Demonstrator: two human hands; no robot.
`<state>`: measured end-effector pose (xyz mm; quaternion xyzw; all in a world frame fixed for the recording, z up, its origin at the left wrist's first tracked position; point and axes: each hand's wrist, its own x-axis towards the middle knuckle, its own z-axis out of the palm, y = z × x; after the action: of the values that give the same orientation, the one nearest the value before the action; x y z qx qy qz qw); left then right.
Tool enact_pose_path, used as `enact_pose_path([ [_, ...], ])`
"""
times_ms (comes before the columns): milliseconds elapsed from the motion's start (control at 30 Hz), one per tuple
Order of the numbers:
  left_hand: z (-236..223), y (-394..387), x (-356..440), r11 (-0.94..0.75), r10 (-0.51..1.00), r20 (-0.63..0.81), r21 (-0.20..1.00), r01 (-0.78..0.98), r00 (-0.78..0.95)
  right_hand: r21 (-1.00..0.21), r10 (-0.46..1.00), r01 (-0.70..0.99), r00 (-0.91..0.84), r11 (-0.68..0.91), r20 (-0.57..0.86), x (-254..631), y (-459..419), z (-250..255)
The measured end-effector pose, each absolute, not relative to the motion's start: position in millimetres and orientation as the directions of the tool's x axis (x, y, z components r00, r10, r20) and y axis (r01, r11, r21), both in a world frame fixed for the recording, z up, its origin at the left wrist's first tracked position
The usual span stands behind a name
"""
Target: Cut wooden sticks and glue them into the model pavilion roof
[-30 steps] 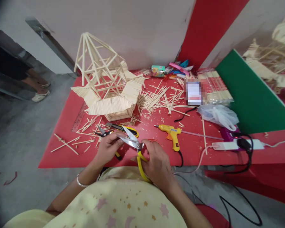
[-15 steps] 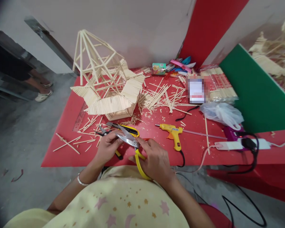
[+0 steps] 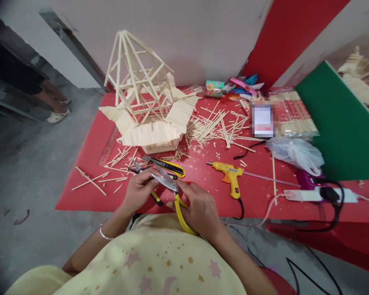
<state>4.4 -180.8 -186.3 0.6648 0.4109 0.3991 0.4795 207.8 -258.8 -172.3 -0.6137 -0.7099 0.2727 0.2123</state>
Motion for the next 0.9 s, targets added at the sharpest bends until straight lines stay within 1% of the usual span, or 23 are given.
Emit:
enact_pose_path([
  [133, -186, -181, 1, -0.199, 0.937, 0.137, 0.965, 0.17, 0.323, -0.622, 0.99, 0.778, -0.138, 0.087, -0.034, 202, -258, -177],
  [367, -201, -188, -9, -0.052, 0.958, 0.015, 0.992, 0.119, 0.286, -0.567, 0.989, 0.817, -0.145, 0.103, -0.03, 196, -258, -185],
  [500, -207, -190, -15, -0.035, 0.958, 0.003, 0.994, 0.107, 0.287, -0.561, 0.988, 0.821, -0.153, 0.107, -0.035, 192, -258, -186],
  [567, -208, -191, -16, -0.027, 0.957, -0.004, 0.994, 0.102, 0.291, -0.578, 0.986, 0.809, -0.161, 0.107, -0.042, 191, -258, -186],
  [667, -207, -193, -16, 0.055, 0.958, -0.07, 0.997, 0.061, 0.28, -0.65, 0.982, 0.754, -0.177, 0.096, -0.06, 190, -258, -188],
  [733, -206, -194, -16, 0.093, 0.958, -0.098, 0.995, 0.034, 0.269, -0.675, 0.984, 0.733, -0.168, 0.086, -0.056, 192, -258, -189],
  [800, -205, -195, -15, 0.098, 0.958, -0.1, 0.995, 0.02, 0.267, -0.646, 0.99, 0.758, -0.14, 0.087, -0.031, 195, -258, -188],
  [900, -204, -194, -14, 0.091, 0.954, -0.091, 0.996, 0.015, 0.285, -0.549, 0.99, 0.829, -0.138, 0.104, -0.02, 198, -256, -181],
])
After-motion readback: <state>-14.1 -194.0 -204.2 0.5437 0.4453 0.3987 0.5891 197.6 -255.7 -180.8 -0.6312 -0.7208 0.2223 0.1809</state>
